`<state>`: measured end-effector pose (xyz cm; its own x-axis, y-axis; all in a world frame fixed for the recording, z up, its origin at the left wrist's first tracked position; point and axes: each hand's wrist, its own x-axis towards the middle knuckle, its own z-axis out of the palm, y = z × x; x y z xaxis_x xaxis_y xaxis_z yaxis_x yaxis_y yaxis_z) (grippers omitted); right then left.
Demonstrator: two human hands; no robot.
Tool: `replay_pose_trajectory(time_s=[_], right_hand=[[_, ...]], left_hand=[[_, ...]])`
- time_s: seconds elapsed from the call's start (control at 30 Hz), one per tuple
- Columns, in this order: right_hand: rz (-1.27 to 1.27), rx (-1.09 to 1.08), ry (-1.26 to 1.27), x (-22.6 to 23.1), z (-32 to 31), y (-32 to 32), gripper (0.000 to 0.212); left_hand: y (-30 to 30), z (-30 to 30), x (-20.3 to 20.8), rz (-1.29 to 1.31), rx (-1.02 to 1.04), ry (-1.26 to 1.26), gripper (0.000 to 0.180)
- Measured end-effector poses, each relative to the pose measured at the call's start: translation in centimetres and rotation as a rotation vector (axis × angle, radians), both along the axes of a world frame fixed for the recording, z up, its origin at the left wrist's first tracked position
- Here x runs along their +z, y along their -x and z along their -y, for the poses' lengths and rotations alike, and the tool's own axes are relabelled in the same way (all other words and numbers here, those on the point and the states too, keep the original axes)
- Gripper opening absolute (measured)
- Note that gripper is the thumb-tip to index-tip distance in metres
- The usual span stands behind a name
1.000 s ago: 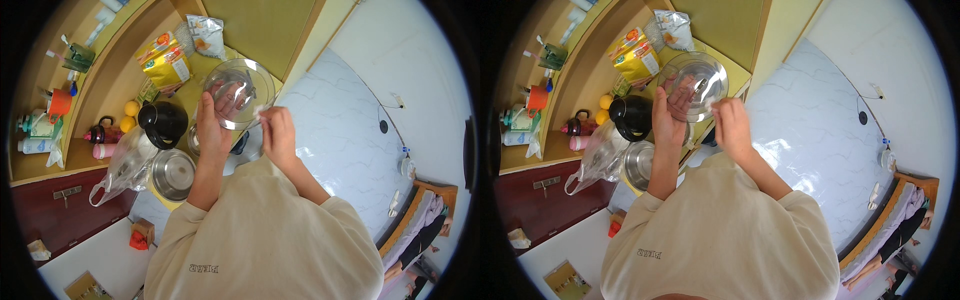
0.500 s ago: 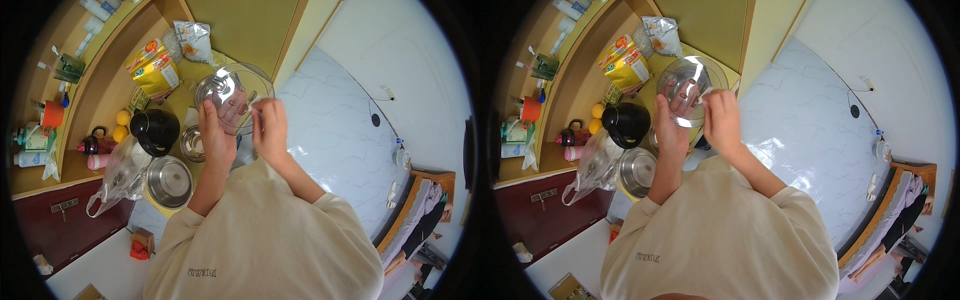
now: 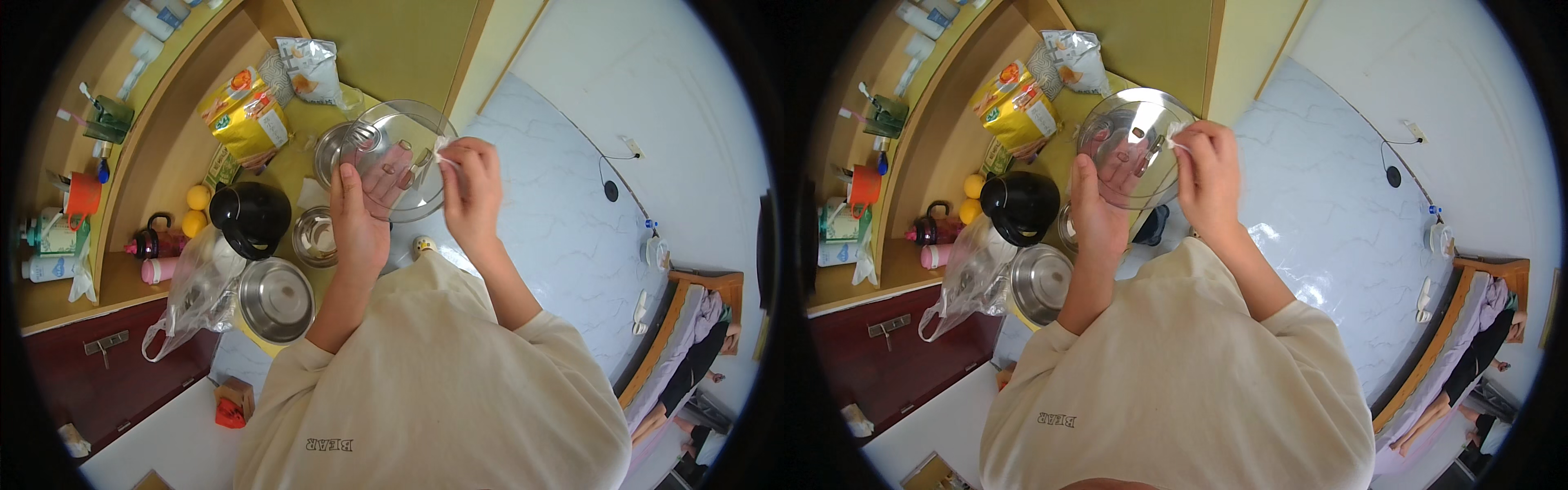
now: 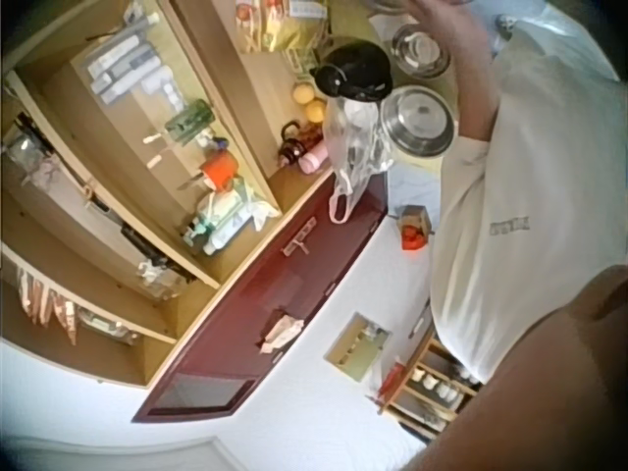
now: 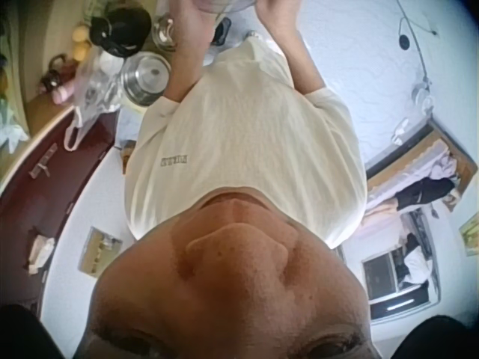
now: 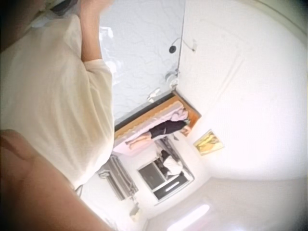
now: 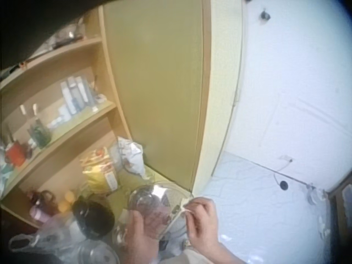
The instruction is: The person wipes a transparent bowl and a lid with a cloth, then places a pot on a shelf and handles a plastic bag.
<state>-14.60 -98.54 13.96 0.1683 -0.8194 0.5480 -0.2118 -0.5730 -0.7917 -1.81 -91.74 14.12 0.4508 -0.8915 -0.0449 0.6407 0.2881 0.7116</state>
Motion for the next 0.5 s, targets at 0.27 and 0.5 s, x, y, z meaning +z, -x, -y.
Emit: replay_pose_trajectory(time_s=[0.27, 0.5], right_hand=[[-0.134, 0.372, 0.079, -1.8, -4.4, -0.1, 0.016], [0.009, 0.049, 0.189, 1.1, 0.0, 0.8, 0.017]], left_hand=[[0.2, 0.0, -0.2, 0.007, 0.017, -0.044, 0.041], [1.9, 0.4, -1.3, 0.285, 0.03, -0.135, 0.053]])
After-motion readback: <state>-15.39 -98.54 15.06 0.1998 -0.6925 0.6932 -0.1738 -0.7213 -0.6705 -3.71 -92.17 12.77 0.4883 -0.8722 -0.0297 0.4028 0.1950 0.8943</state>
